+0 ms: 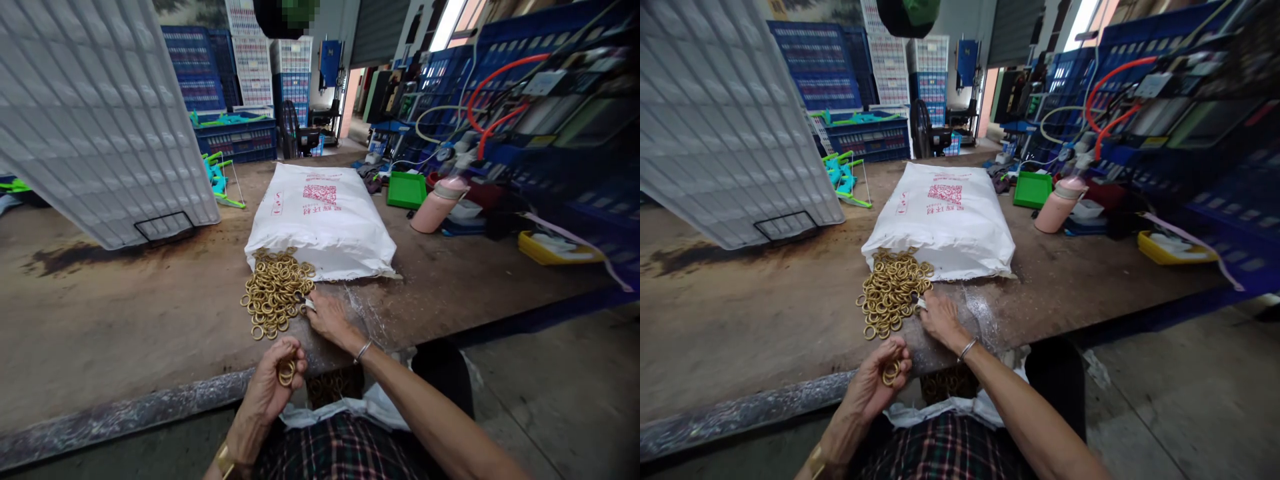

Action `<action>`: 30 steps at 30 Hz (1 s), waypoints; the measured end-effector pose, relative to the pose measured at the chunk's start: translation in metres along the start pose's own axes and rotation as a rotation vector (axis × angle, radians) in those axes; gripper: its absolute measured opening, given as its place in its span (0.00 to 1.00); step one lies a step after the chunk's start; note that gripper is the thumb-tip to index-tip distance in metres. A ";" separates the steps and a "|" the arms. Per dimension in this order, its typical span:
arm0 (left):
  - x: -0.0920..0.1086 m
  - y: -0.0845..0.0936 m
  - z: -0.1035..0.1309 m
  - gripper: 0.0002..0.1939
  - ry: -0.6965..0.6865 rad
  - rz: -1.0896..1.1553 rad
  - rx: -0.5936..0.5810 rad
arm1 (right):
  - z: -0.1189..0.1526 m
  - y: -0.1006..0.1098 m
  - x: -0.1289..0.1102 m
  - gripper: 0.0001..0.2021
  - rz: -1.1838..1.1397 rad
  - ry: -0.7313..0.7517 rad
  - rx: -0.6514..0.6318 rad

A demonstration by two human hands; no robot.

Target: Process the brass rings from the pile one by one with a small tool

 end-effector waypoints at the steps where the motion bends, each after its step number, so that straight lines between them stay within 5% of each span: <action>1: 0.000 0.000 -0.001 0.16 -0.005 0.002 0.017 | 0.004 0.000 0.002 0.08 -0.040 0.029 0.000; 7: 0.000 0.002 -0.006 0.21 -0.120 -0.171 0.138 | 0.036 0.001 0.005 0.05 -0.347 0.232 -0.001; 11: 0.001 -0.004 -0.008 0.20 -0.164 -0.292 0.062 | 0.052 0.002 0.001 0.05 -0.413 0.318 -0.044; 22: 0.005 0.002 -0.008 0.21 -0.406 -0.691 0.070 | 0.048 0.001 -0.007 0.09 -0.798 0.081 -0.324; 30: -0.001 -0.004 -0.004 0.20 -0.211 -0.486 -0.054 | 0.048 -0.007 -0.007 0.10 -0.864 0.036 -0.376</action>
Point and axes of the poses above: each hand's wrist, its own z-axis away from the middle knuckle, its own y-axis out of the back of the hand, x = y × z, the point moved 4 cm from there along -z, towards the middle knuckle, and after that the axes turned 15 degrees about -y, right-handed, at the moved point
